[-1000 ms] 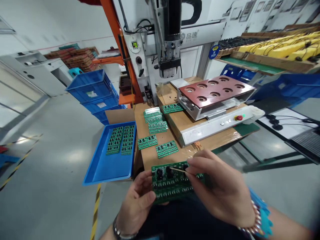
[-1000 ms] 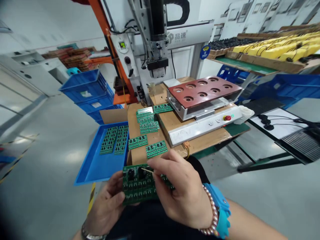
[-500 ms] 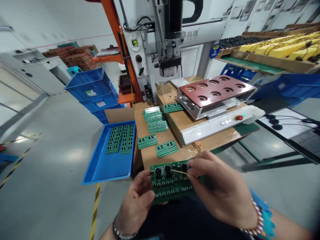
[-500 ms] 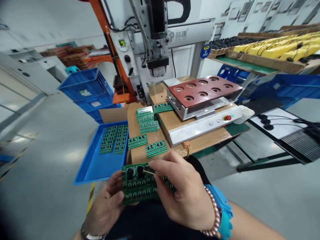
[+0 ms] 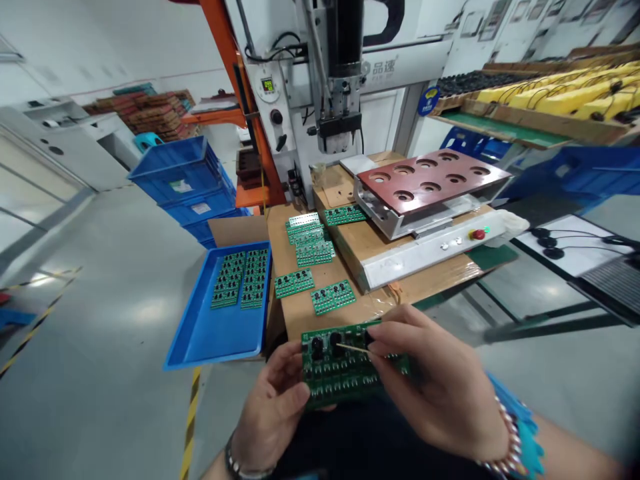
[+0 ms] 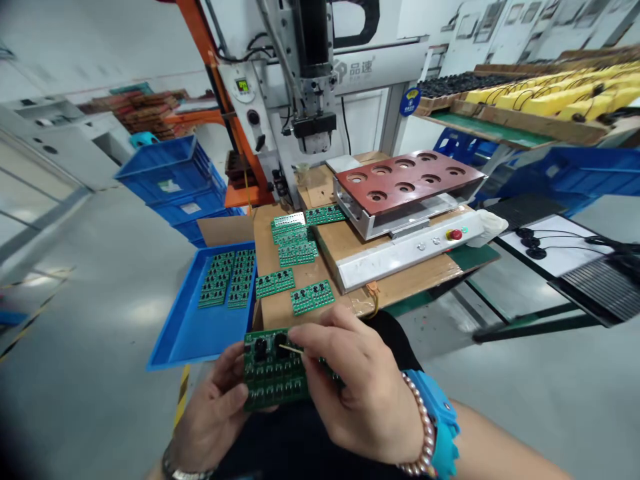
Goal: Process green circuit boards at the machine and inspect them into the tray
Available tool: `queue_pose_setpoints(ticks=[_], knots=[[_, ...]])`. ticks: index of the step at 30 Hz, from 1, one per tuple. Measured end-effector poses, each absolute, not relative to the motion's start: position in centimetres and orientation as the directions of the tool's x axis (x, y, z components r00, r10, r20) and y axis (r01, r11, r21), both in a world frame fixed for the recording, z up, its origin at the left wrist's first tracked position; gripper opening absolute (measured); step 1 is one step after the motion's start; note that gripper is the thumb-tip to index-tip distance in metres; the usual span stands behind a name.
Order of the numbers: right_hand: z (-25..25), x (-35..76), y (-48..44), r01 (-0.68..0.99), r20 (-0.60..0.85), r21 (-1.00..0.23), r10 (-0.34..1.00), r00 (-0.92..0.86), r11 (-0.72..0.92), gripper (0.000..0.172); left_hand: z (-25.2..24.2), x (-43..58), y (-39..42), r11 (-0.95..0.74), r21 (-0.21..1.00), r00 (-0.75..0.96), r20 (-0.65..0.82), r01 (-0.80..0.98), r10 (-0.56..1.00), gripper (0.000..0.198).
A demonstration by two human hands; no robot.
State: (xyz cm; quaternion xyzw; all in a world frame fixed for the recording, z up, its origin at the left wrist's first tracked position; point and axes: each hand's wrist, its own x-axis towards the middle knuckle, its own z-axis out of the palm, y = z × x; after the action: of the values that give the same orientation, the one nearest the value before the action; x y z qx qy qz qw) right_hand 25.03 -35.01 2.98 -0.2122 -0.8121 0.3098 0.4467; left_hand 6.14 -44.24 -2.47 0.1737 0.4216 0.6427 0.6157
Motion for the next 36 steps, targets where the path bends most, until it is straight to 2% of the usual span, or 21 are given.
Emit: queue_pose_setpoints(ticks=[13, 21, 25, 28, 36], knots=[[3.1, 25.2, -34.7, 0.093, 0.593, -0.704, 0.654, -0.469, 0.704, 0.045, -1.2, 7.0, -44.3, 0.135, 0.752, -0.268, -0.388, -0.646, 0.882, 0.039], [3.0, 25.5, -35.1, 0.097, 0.576, -0.709, 0.653, -0.492, 0.699, 0.044, -1.5, 6.4, -44.2, 0.112, 0.764, -0.255, -0.344, -0.635, 0.904, 0.037], [3.3, 25.2, -35.2, 0.089, 0.583, -0.702, 0.642, -0.498, 0.706, 0.042, -2.0, 6.2, -44.0, 0.119, 0.752, -0.192, -0.313, -0.648, 0.93, 0.037], [3.5, 24.9, -35.2, 0.078, 0.591, -0.691, 0.624, -0.51, 0.718, 0.04, -2.2, 6.2, -43.9, 0.117, 0.743, -0.141, -0.275, -0.659, 0.951, 0.038], [3.7, 24.2, -35.2, 0.075, 0.624, -0.64, 0.575, -0.529, 0.764, 0.039, -2.3, 6.3, -44.0, 0.103, 0.745, -0.132, -0.249, -0.659, 0.96, 0.036]])
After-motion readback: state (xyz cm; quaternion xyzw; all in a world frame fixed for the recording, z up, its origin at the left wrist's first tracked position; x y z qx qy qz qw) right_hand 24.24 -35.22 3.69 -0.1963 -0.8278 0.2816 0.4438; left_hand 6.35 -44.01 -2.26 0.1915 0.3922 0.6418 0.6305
